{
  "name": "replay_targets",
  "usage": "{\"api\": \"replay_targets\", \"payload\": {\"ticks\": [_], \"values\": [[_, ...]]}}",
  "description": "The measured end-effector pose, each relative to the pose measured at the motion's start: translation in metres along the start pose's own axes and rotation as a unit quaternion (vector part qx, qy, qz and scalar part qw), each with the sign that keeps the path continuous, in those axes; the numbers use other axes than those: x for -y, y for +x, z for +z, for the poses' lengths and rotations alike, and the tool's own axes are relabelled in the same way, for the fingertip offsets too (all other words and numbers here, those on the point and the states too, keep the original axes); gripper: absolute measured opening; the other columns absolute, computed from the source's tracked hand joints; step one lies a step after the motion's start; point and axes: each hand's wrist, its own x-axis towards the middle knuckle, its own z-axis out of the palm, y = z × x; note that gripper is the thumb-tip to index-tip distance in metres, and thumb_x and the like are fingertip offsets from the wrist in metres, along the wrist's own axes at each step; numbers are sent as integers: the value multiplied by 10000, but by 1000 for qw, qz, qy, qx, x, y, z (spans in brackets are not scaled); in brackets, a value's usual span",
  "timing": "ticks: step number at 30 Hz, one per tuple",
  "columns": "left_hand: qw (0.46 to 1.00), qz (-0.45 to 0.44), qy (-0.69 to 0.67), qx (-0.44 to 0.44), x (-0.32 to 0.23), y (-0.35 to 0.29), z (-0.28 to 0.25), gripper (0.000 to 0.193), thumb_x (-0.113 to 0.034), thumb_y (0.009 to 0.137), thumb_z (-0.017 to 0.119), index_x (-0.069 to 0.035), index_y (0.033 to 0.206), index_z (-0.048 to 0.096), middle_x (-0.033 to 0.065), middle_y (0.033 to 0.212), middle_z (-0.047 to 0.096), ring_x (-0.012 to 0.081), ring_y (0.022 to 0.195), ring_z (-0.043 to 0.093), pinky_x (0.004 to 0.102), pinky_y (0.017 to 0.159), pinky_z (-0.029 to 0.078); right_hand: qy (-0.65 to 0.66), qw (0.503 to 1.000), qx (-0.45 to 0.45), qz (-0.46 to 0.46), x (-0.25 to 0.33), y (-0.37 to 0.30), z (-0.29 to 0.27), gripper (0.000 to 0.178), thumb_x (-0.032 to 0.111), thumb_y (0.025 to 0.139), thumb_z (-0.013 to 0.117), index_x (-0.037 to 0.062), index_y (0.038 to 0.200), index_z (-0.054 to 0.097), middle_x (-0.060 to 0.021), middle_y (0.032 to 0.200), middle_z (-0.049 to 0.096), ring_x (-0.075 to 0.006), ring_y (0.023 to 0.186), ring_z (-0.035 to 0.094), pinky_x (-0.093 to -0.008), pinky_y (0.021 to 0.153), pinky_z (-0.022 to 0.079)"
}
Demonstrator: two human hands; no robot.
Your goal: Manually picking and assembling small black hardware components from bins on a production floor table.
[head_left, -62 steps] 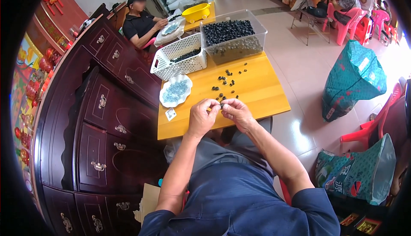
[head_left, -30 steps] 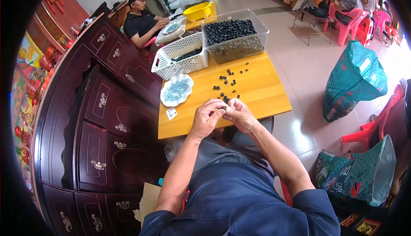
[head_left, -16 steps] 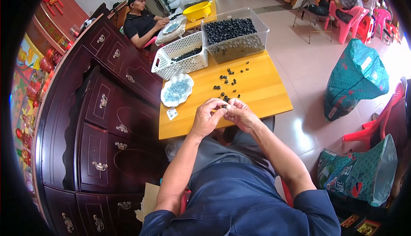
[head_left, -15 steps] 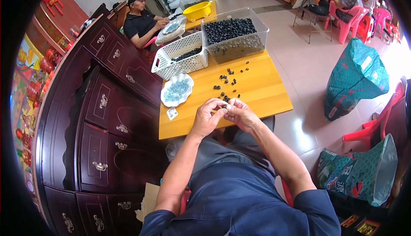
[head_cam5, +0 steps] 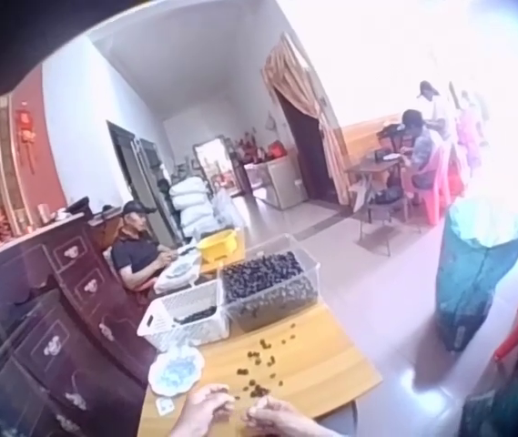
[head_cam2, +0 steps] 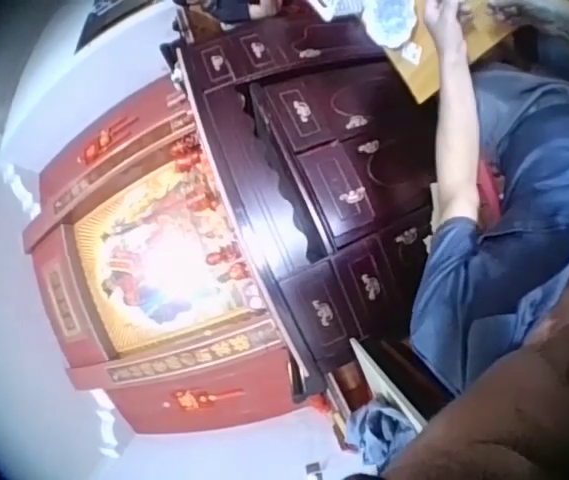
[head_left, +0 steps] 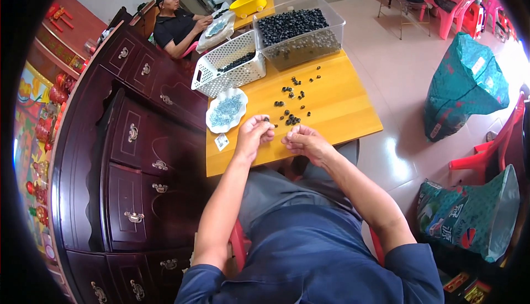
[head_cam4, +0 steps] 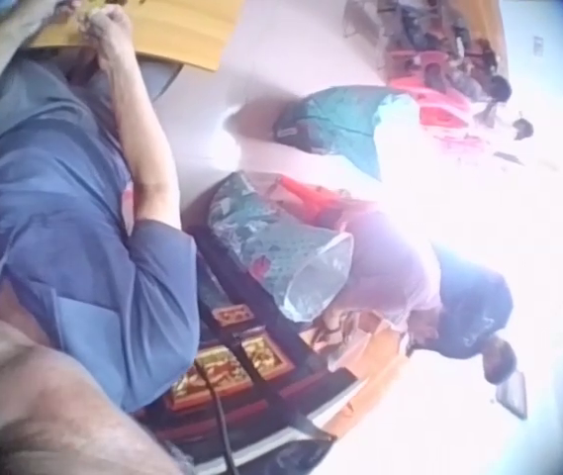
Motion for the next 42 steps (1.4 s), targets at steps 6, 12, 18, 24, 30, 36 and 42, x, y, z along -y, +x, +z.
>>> {"api": "replay_targets", "payload": {"ticks": [6, 12, 18, 24, 30, 36, 42], "values": [[995, 46, -86, -7, -45, 98, -63, 167, 0, 884, 615, -29, 1042, 570, 43, 810, 640, 133, 633, 633, 251, 595, 549, -69, 997, -14, 20, 1, -1, 7, 74, 185, 953, 674, 149, 941, 610, -27, 961, 717, -83, 807, 667, -238, 736, 552], [991, 80, 45, -98, -114, 149, -62, 81, -83, 904, 655, -22, 955, 641, 61, 835, 674, 114, 706, 637, 248, 618, 528, -32, 1000, -1, 1, 6, -4, 5, 79, 192, 953, 673, 153, 931, 608, -16, 954, 709, -69, 796, 650, -218, 718, 533], [978, 9, 205, 25, -45, 85, -29, 169, -106, 908, 656, -42, 1063, 681, 12, 909, 699, 87, 703, 630, 242, 609, 510, -45, 998, -36, -1, 5, 4, -4, 79, 177, 955, 665, 155, 919, 598, -14, 948, 706, -63, 788, 646, -208, 710, 525], [849, 174, 499, 6, 1, 64, 5, 267, -100, 843, 688, -82, 1109, 687, 88, 959, 693, 224, 780, 669, 361, 712, 546, -51, 998, -43, -15, 1, -1, -5, 92, 177, 948, 679, 142, 920, 599, -27, 938, 713, -70, 774, 657, -208, 700, 528], [770, 247, 588, -25, 2, 77, 22, 272, -135, 840, 680, -121, 1111, 689, 119, 1033, 665, 329, 954, 659, 441, 821, 542, -21, 1000, -15, -15, 0, -1, 0, 79, 164, 953, 670, 132, 934, 601, -37, 942, 717, -77, 763, 664, -216, 709, 542], [767, 205, 608, -6, 12, 81, 15, 189, -150, 843, 683, -140, 1028, 714, 116, 1008, 660, 324, 951, 655, 443, 819, 542, 3, 1000, -20, -13, 3, -2, 2, 75, 158, 954, 668, 126, 941, 602, -46, 944, 716, -86, 765, 666, -219, 719, 549], [770, 224, 597, -13, 12, 79, 8, 199, -151, 835, 684, -136, 1031, 716, 111, 1029, 670, 328, 972, 645, 445, 829, 536, -1, 1000, -16, -6, 4, 2, -2, 79, 152, 949, 670, 119, 942, 598, -51, 949, 712, -97, 772, 663, -230, 727, 550]]}}
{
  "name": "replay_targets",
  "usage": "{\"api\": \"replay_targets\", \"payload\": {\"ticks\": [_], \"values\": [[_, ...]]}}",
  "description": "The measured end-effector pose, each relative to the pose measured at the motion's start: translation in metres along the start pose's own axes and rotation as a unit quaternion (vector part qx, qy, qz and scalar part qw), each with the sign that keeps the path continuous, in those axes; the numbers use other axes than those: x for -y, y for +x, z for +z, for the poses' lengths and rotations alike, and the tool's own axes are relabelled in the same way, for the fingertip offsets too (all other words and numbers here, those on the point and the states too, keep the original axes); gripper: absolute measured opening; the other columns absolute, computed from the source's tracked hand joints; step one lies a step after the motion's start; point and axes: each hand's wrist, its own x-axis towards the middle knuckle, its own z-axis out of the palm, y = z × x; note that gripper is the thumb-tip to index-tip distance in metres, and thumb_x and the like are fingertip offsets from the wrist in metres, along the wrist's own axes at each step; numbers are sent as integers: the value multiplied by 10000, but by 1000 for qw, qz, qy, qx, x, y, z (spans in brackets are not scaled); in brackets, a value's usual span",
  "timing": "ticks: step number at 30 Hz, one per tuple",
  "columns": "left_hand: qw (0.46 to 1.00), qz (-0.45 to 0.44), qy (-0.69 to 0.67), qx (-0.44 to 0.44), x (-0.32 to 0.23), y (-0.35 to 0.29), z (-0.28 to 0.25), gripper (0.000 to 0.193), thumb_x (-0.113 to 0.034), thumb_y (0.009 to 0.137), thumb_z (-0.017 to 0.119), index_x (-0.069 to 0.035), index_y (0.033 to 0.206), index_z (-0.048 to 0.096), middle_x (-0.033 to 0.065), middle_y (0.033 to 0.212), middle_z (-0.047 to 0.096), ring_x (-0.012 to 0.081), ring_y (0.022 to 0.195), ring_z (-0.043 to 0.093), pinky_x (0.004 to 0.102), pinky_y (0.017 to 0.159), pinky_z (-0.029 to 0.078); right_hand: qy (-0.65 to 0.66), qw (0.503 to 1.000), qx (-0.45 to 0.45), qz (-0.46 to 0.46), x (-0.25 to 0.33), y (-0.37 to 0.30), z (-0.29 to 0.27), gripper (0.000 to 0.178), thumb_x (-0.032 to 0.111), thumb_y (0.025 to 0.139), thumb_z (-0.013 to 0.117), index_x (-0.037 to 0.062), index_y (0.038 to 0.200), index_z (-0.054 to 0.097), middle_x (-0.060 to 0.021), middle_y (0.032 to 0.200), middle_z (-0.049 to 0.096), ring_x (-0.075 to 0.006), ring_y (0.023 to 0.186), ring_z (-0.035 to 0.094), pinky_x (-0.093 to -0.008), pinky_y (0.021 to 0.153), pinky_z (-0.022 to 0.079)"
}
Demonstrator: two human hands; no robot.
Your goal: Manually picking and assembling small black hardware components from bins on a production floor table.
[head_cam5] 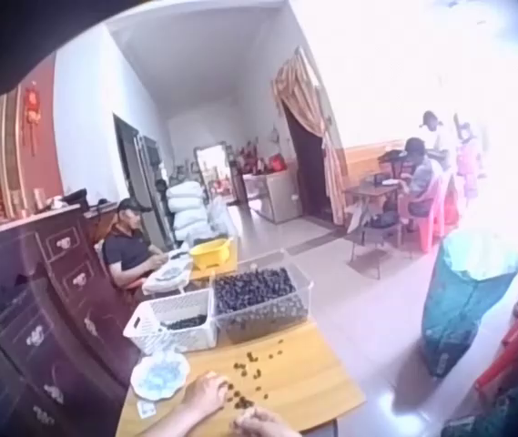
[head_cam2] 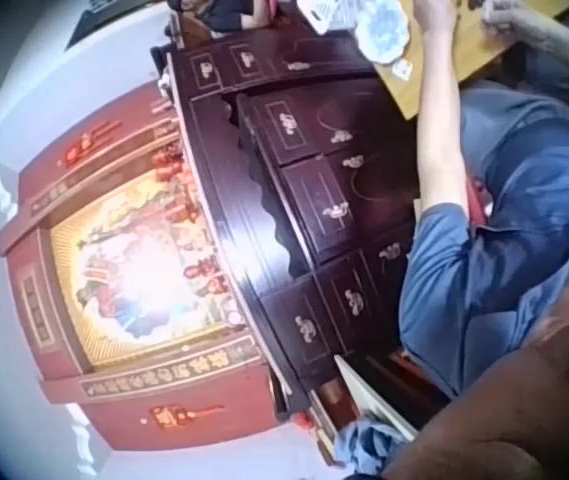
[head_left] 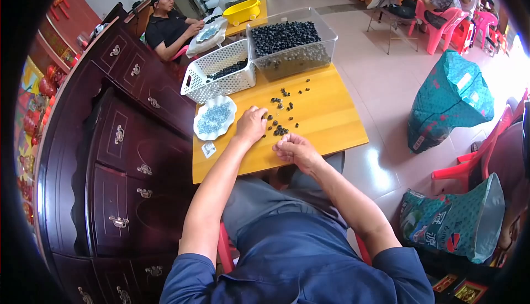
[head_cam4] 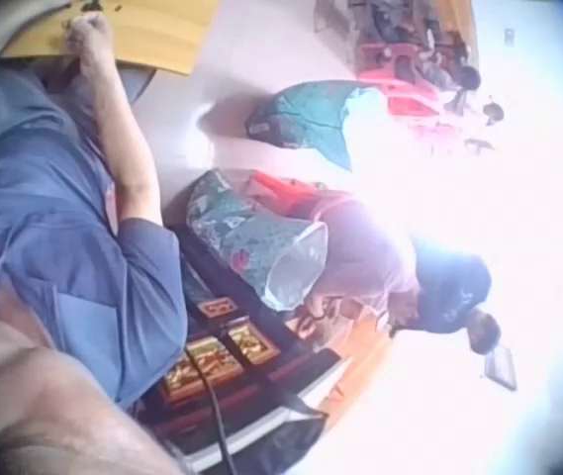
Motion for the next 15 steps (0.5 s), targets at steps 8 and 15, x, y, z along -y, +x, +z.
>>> {"api": "replay_targets", "payload": {"ticks": [8, 15], "values": [[1000, 8, -27, 7, -12, 1, 0, 163, -161, 817, 695, -99, 962, 731, 116, 1023, 685, 327, 1040, 614, 437, 875, 521, -6, 1000, -16, 9, 2, -4, 3, 77, 146, 950, 665, 120, 951, 593, -52, 943, 707, -95, 775, 657, -226, 732, 544], [952, -10, -302, -42, -45, -13, -25, 149, -111, 865, 690, -33, 986, 724, 76, 984, 703, 214, 920, 660, 339, 823, 529, 63, 997, -47, 26, 6, -2, 1, 165, 270, 1014, 574, 118, 1070, 608, -32, 966, 701, -116, 805, 658, -262, 746, 545]]}}
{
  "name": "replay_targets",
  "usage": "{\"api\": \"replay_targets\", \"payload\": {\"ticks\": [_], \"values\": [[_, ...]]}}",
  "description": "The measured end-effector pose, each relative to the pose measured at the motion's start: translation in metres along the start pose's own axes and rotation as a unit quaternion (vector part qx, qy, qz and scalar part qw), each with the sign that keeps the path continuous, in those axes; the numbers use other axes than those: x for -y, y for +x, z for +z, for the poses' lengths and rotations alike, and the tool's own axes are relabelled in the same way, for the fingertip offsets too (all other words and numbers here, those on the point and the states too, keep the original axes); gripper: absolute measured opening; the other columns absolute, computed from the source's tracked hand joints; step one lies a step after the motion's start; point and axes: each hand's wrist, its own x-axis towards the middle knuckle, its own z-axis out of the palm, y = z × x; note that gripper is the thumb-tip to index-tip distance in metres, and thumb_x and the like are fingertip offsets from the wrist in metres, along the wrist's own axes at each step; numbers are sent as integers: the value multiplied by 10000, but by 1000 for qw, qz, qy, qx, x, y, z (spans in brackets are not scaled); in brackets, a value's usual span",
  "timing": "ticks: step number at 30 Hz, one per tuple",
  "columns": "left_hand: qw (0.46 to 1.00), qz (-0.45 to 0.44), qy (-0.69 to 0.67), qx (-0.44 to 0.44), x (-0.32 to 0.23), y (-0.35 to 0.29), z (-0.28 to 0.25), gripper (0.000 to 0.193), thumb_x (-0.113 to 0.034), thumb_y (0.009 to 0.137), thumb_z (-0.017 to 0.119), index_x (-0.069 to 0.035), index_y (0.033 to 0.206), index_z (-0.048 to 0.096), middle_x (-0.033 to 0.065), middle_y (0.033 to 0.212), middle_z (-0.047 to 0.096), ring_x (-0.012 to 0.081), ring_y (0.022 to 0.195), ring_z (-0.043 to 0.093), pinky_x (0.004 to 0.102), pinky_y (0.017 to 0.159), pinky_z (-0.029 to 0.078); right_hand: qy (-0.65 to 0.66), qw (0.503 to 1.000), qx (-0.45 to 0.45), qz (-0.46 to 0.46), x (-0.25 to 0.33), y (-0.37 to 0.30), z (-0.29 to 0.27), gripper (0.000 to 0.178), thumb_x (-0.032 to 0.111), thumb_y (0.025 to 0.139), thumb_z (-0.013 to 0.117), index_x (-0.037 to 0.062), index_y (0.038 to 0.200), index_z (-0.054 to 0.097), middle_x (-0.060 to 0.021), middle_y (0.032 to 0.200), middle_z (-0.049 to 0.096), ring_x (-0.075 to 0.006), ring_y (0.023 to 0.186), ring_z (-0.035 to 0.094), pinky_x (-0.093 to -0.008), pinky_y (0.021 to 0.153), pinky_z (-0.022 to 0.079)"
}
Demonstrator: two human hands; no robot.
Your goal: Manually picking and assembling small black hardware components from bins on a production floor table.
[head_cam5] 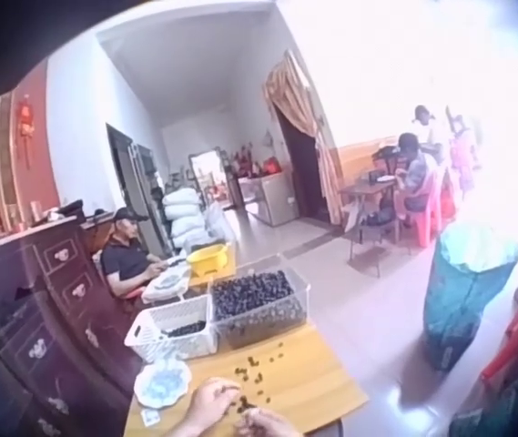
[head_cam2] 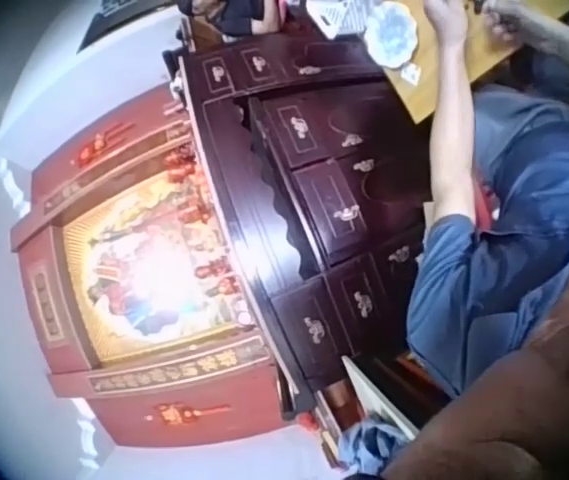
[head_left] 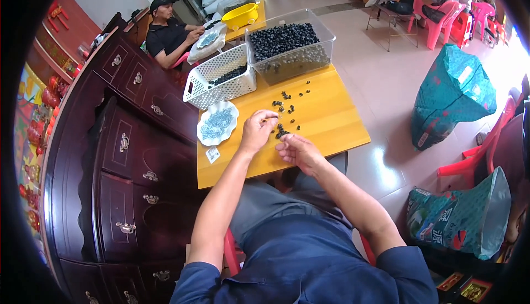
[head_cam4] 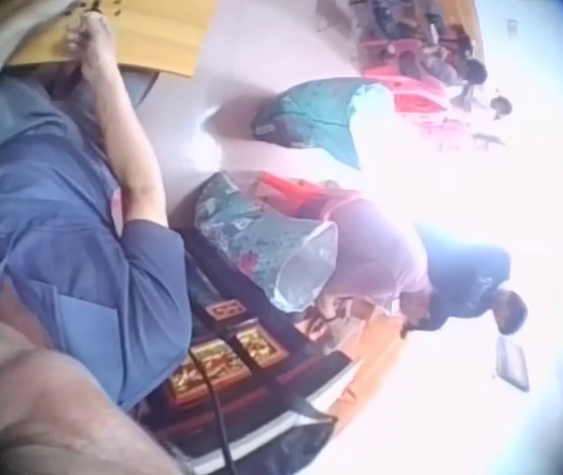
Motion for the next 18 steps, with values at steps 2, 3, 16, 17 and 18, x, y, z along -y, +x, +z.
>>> {"api": "replay_targets", "payload": {"ticks": [2, 3, 16, 17, 18], "values": [[984, -50, -173, 15, -17, -16, 5, 176, -123, 934, 671, -17, 1069, 710, 7, 983, 687, 77, 874, 626, 264, 746, 527, 44, 999, 28, 3, 1, -1, 6, 201, 300, 1022, 557, 120, 1095, 609, -22, 977, 698, -122, 814, 659, -271, 747, 546], [984, -52, -171, 14, -22, -23, 8, 176, -123, 934, 671, -17, 1069, 710, 7, 983, 687, 77, 874, 626, 264, 746, 527, 84, 995, 53, 4, 1, -1, 8, 238, 329, 1029, 540, 121, 1119, 610, -13, 988, 695, -128, 824, 659, -280, 748, 546], [973, -87, -205, 61, -23, -16, 14, 192, -111, 936, 652, -7, 1086, 710, 34, 917, 706, 90, 791, 636, 249, 737, 528, 256, 958, 124, -28, 10, -1, -4, 171, 273, 986, 618, 112, 1043, 625, -44, 938, 697, -140, 823, 678, -298, 752, 578], [987, -90, -128, 18, -11, -6, 12, 201, -129, 910, 673, -10, 1066, 715, 51, 887, 719, 111, 779, 658, 265, 733, 534, 256, 958, 125, -29, 9, 1, -6, 171, 273, 986, 618, 112, 1043, 625, -44, 938, 697, -140, 823, 678, -298, 752, 578], [994, -92, -51, -25, 0, 3, 10, 212, -148, 885, 695, -13, 1047, 720, 68, 857, 733, 133, 768, 679, 281, 730, 540, 250, 964, 79, -32, 7, 3, -10, 158, 261, 977, 626, 113, 1031, 622, -54, 941, 700, -146, 809, 675, -299, 743, 577]]}}
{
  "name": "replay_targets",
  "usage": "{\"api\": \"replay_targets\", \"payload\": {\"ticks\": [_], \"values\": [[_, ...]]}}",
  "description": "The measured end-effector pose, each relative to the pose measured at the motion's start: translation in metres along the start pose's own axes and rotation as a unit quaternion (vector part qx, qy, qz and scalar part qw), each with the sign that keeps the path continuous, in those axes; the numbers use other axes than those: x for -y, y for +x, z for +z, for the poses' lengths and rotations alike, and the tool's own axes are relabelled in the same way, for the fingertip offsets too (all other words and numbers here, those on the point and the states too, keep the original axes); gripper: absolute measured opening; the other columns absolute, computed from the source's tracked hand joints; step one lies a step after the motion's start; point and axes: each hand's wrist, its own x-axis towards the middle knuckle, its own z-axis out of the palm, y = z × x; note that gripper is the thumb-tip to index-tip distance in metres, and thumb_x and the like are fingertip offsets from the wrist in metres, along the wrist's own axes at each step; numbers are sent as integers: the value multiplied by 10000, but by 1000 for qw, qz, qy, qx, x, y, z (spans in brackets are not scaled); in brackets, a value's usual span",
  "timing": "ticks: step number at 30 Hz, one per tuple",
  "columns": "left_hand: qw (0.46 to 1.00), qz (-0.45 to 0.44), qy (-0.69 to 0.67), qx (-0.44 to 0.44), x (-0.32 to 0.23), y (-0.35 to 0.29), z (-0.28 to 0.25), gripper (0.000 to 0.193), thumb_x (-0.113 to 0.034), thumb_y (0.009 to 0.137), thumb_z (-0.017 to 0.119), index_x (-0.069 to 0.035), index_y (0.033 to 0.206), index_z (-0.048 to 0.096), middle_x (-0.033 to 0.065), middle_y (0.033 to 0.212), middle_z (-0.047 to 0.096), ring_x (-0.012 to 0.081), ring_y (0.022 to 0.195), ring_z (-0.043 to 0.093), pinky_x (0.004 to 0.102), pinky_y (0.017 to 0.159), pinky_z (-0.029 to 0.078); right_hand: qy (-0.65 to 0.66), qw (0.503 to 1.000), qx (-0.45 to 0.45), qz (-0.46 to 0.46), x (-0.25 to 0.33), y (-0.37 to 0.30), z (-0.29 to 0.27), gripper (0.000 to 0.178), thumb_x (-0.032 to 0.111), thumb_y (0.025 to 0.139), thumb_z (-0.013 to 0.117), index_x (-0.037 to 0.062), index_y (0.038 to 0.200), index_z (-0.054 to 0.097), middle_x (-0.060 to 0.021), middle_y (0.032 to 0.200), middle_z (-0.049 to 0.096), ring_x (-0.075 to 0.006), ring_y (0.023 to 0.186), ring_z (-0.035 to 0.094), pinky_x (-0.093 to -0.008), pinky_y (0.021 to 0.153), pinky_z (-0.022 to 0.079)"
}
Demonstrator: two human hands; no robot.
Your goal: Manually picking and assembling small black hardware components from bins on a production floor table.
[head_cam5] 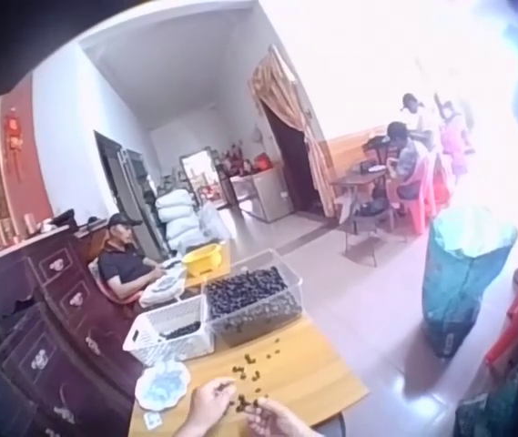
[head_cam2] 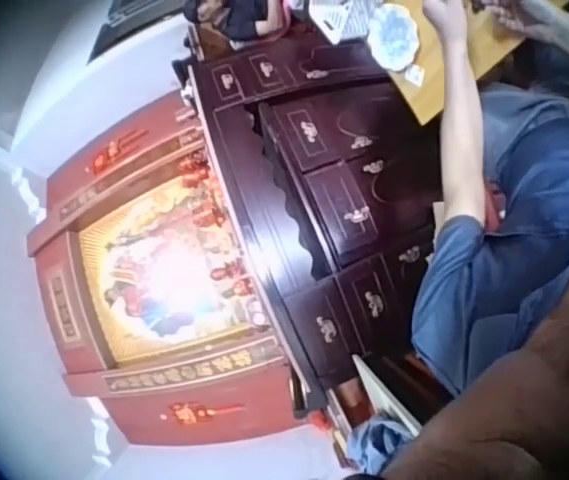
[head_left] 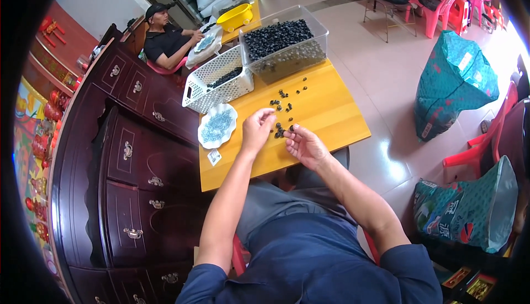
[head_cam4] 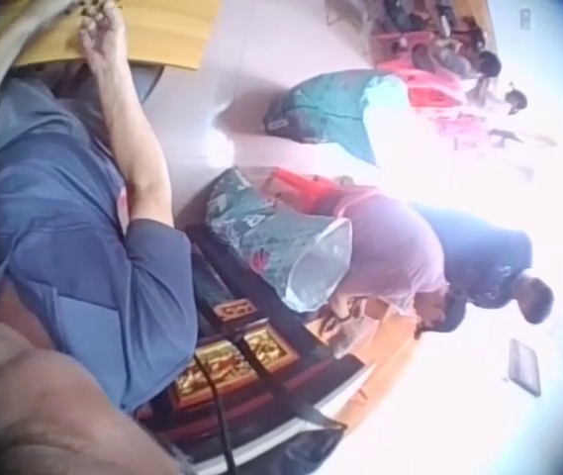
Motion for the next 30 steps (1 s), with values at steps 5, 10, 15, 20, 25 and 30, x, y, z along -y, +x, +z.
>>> {"api": "replay_targets", "payload": {"ticks": [5, 10, 15, 20, 25, 30], "values": [[979, 18, 202, 1, 40, 37, -3, 240, -170, 796, 742, -49, 1002, 733, 143, 893, 736, 259, 814, 720, 351, 754, 555, -37, 996, -80, -28, 3, 0, 0, 139, 249, 959, 640, 119, 1001, 614, -61, 942, 702, -146, 778, 666, -291, 723, 568], [958, 12, 285, 42, 37, 47, 5, 152, -176, 771, 752, -75, 885, 754, 140, 819, 726, 288, 784, 713, 386, 735, 560, -83, 993, -85, -20, 7, -2, 7, 150, 259, 952, 646, 128, 1012, 605, -42, 930, 694, -133, 806, 657, -289, 741, 544], [940, 58, 336, 23, 42, 49, 8, 91, -140, 749, 707, -91, 816, 746, 132, 793, 721, 298, 722, 702, 390, 709, 564, -105, 991, -85, -12, 6, 1, 8, 151, 271, 952, 646, 144, 1019, 598, -39, 945, 691, -128, 805, 650, -292, 745, 536], [920, 42, 386, 44, 38, 50, 10, 84, -96, 772, 646, -99, 809, 721, 167, 869, 712, 360, 814, 685, 459, 731, 553, -124, 990, -71, -16, 3, -1, 1, 156, 276, 954, 644, 153, 1027, 583, -41, 949, 692, -130, 801, 648, -289, 737, 532], [950, 65, 303, -20, 33, 34, -13, 151, -125, 760, 669, -80, 886, 740, 166, 806, 710, 323, 740, 702, 414, 695, 559, -160, 986, -47, 5, -8, 0, 6, 151, 272, 960, 648, 152, 1021, 581, -36, 956, 695, -126, 780, 653, -290, 731, 537], [998, -26, -48, 7, -26, -10, -22, 116, -91, 841, 707, -13, 927, 716, 11, 693, 668, 63, 626, 611, 229, 588, 488, -214, 975, -56, -6, -5, -2, 6, 209, 312, 963, 630, 133, 1055, 575, -39, 955, 669, -143, 770, 634, -298, 700, 525]]}}
